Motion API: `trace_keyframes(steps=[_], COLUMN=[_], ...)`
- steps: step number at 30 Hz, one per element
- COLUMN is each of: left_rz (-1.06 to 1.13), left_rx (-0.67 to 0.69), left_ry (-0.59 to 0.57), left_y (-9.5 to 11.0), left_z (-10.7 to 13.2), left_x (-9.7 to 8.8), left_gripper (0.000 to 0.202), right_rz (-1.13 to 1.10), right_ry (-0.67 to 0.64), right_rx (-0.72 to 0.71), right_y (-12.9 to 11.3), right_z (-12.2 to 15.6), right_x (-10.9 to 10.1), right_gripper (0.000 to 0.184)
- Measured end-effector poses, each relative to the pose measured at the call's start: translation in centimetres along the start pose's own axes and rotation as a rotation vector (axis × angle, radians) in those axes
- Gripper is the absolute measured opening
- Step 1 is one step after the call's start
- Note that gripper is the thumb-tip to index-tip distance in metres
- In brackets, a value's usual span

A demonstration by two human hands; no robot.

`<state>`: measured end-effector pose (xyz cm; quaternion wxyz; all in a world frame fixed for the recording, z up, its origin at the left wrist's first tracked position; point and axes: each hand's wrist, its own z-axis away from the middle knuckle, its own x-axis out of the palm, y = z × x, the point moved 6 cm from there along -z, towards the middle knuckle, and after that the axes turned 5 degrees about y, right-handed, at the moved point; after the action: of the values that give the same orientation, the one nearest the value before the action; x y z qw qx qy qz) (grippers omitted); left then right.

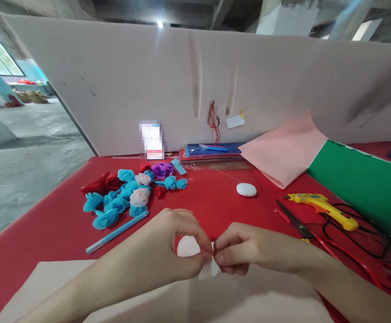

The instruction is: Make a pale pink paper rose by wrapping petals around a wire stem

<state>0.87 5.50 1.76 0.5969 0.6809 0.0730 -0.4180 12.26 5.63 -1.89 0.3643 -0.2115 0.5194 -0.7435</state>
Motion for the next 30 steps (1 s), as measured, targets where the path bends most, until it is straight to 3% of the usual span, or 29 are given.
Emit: trace_keyframes(steps=[8,12,16,18,21,23,26,30], left_rz=[0.058,0.04,0.136,0.206,0.174,0.107,0.035,-0.015], left_rx=[0.034,-0.001,0.005,0.019,0.175,0.322,0.459,0.555], left_ry=[-0.175,-0.172,-0.142,-0.004,0.406,0.611,0.712,0.707], left_y=[-0.7,-1.1,-0.8,-0.7,0.2,1.2,2.2,2.9], left_z=[0.2,0.4,0.2,-0.1,0.2,1.0,2.0,2.7], left_x=[1.6,1.9,1.5,0.6,-2.1,-3.2,-3.6,-3.5], left_gripper=[0.021,0.015,0.012,0.016,0.015,0.014,0.017,0.016], right_rz=[0.073,0.058,-0.096,-0.238,-0.495,-0.609,-0.679,-0.776], right_ry=[-0.117,-0.134,-0.124,-0.082,-0.068,-0.092,-0.111,-0.072], right_rx=[0.044,0.032,0.037,-0.02,-0.163,-0.226,-0.238,-0.204], right_y=[0.8,1.0,0.8,0.2,-1.0,-1.6,-1.8,-1.7], right_z=[-0.2,-0.2,-0.3,-0.2,0.1,0.4,0.8,1.3], right_x=[0.5,0.5,0.5,0.6,0.9,1.4,2.2,2.9], right_gripper=[0.016,0.016,0.014,0.017,0.023,0.024,0.027,0.027])
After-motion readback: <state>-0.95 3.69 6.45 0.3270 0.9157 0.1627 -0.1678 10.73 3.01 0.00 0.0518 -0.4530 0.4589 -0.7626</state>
